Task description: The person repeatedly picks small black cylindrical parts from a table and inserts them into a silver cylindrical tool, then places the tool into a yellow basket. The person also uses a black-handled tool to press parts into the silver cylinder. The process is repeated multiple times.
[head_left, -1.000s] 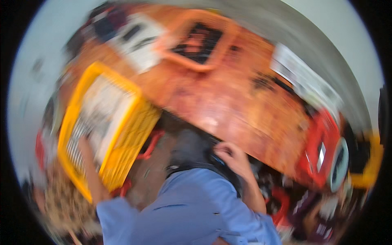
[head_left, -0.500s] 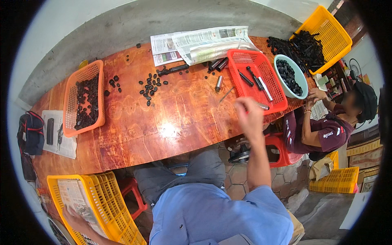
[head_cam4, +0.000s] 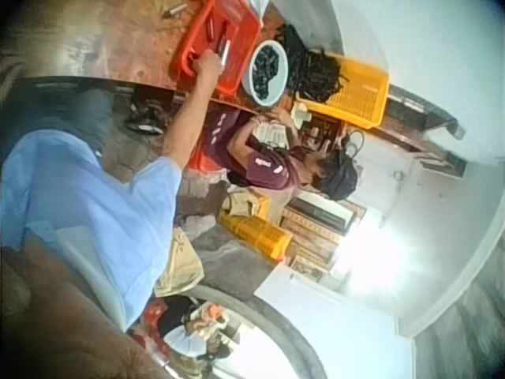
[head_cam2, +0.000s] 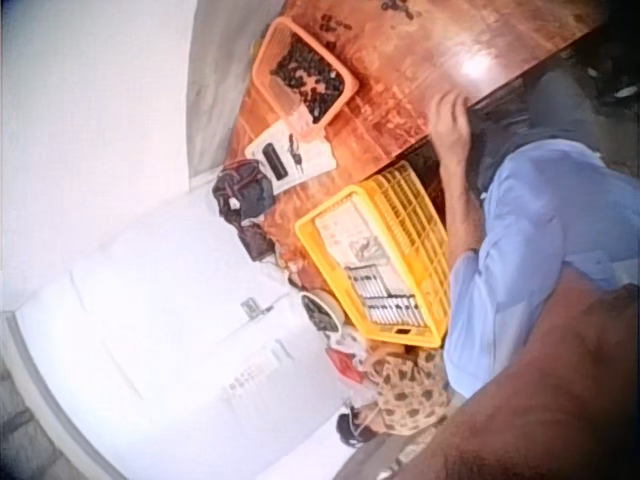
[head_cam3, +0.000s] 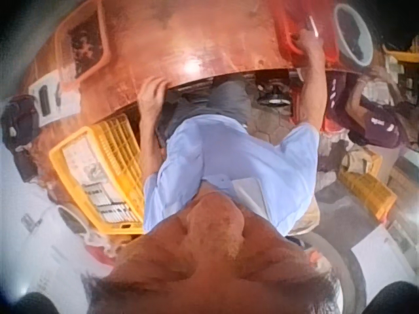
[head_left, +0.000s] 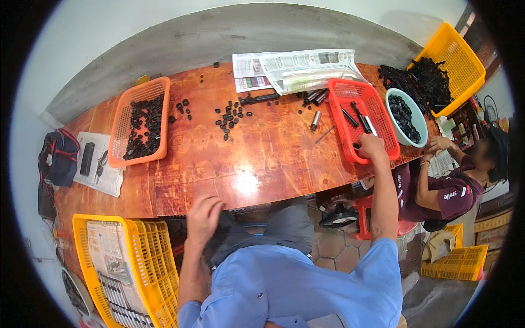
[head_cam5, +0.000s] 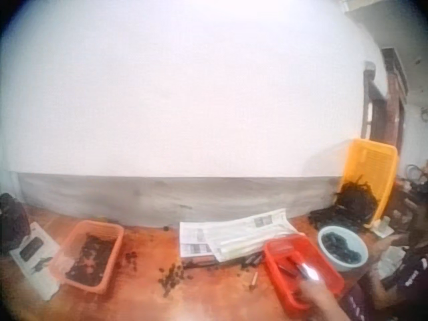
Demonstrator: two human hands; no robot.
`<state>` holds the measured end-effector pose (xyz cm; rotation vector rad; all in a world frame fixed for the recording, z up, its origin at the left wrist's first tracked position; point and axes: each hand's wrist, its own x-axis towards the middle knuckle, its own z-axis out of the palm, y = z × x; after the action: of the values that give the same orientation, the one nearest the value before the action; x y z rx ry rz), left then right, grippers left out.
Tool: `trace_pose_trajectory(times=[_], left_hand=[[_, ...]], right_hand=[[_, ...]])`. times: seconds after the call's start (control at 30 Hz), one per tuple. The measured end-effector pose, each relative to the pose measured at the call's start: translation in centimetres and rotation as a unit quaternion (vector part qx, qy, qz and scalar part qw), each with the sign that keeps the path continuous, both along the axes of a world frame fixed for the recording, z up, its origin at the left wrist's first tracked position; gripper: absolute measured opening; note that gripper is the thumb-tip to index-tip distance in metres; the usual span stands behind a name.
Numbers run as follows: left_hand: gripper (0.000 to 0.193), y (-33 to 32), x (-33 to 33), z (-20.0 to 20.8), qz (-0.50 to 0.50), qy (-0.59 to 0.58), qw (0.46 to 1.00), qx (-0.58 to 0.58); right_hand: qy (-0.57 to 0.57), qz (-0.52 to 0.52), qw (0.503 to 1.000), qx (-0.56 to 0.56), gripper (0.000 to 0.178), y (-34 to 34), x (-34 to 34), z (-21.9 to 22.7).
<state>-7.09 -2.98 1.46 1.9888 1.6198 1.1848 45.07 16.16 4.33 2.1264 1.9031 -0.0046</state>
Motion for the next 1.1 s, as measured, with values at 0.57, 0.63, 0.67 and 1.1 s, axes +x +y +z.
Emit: trace_pose_trajectory(times=[0.57,0.63,0.67,1.1], left_hand=[[0.038,6.2,8.9,0.0,-0.142,-0.603,0.721,-0.31],[0.037,6.4,8.3,-1.0,-0.155,-0.604,0.715,-0.315],[0.035,6.4,7.8,-0.9,-0.153,-0.62,0.695,-0.329],[0.023,7.2,5.7,-3.6,-0.072,-0.651,0.686,-0.316]], right_hand=[[0.603,0.055,0.792,0.082,0.032,-10.8,-27.3,0.4],[0.6,0.065,0.791,0.099,0.034,-11.3,-29.2,-0.1],[0.596,0.068,0.792,0.111,0.036,-11.5,-29.6,-0.3],[0.645,0.136,0.752,0.009,0.032,-11.0,-29.9,-2.6]])
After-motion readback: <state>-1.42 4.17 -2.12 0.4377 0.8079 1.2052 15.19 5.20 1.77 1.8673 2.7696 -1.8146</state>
